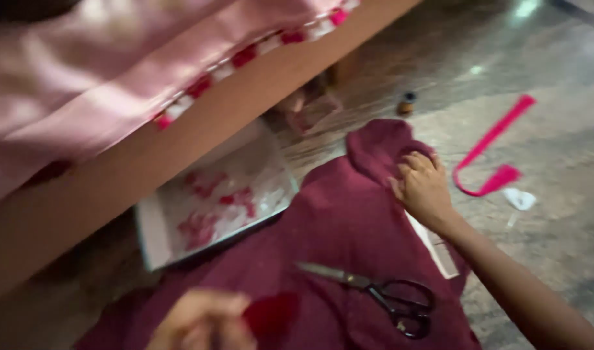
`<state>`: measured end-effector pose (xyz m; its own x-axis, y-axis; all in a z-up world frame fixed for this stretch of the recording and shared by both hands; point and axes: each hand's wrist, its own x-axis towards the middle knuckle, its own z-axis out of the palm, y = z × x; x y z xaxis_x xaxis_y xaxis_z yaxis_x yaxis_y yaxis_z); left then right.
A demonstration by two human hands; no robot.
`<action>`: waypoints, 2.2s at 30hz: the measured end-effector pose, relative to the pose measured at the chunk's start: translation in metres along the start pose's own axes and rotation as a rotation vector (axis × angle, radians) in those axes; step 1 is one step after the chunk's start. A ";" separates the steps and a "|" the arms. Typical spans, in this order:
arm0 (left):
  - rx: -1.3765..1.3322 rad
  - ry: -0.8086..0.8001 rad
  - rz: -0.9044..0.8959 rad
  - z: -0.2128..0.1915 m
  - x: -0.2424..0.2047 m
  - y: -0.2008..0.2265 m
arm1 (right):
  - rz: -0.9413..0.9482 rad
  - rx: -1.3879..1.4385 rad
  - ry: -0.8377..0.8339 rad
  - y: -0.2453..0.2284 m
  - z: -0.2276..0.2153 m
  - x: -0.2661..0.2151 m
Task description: The recorder is winding a pink ribbon around their fingers to create a flower-like ornament.
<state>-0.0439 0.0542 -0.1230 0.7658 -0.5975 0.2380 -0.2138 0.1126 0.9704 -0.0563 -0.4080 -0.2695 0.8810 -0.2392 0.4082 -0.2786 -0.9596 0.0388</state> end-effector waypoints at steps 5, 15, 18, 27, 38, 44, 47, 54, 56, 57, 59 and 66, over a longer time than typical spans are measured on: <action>0.361 0.187 0.092 0.073 0.066 0.086 | -0.246 0.999 0.006 -0.122 -0.162 0.018; 0.449 0.075 0.099 0.053 0.075 0.099 | -0.325 1.807 -0.334 -0.183 -0.235 0.020; 0.441 0.039 0.094 0.052 0.076 0.107 | -0.319 1.525 -0.390 -0.183 -0.222 0.021; 0.196 0.065 -0.073 0.048 0.083 0.109 | -0.131 1.873 -0.717 -0.172 -0.226 0.027; 0.237 0.052 -0.007 0.048 0.087 0.111 | -0.104 1.765 -0.802 -0.168 -0.236 0.035; 0.274 0.058 0.031 0.050 0.089 0.108 | -0.230 1.622 -0.585 -0.164 -0.238 0.038; 0.275 0.065 0.036 0.051 0.091 0.105 | -0.200 1.630 -0.580 -0.162 -0.236 0.037; 0.296 0.107 0.033 0.051 0.092 0.101 | -0.169 1.832 -0.648 -0.161 -0.229 0.038; 0.272 0.114 0.022 0.053 0.092 0.097 | -0.149 1.841 -0.654 -0.162 -0.230 0.038; 0.248 0.119 0.010 0.053 0.092 0.095 | -0.127 1.851 -0.658 -0.163 -0.231 0.037; 0.231 0.122 -0.014 0.055 0.092 0.101 | -0.083 1.871 -0.692 -0.161 -0.229 0.037; 0.162 0.137 -0.015 0.052 0.091 0.095 | -0.130 1.929 -0.776 -0.173 -0.258 0.047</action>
<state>-0.0260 -0.0314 -0.0117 0.8428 -0.4831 0.2374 -0.2879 -0.0319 0.9571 -0.0652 -0.2147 -0.0217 0.9432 0.3220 0.0814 -0.0044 0.2572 -0.9663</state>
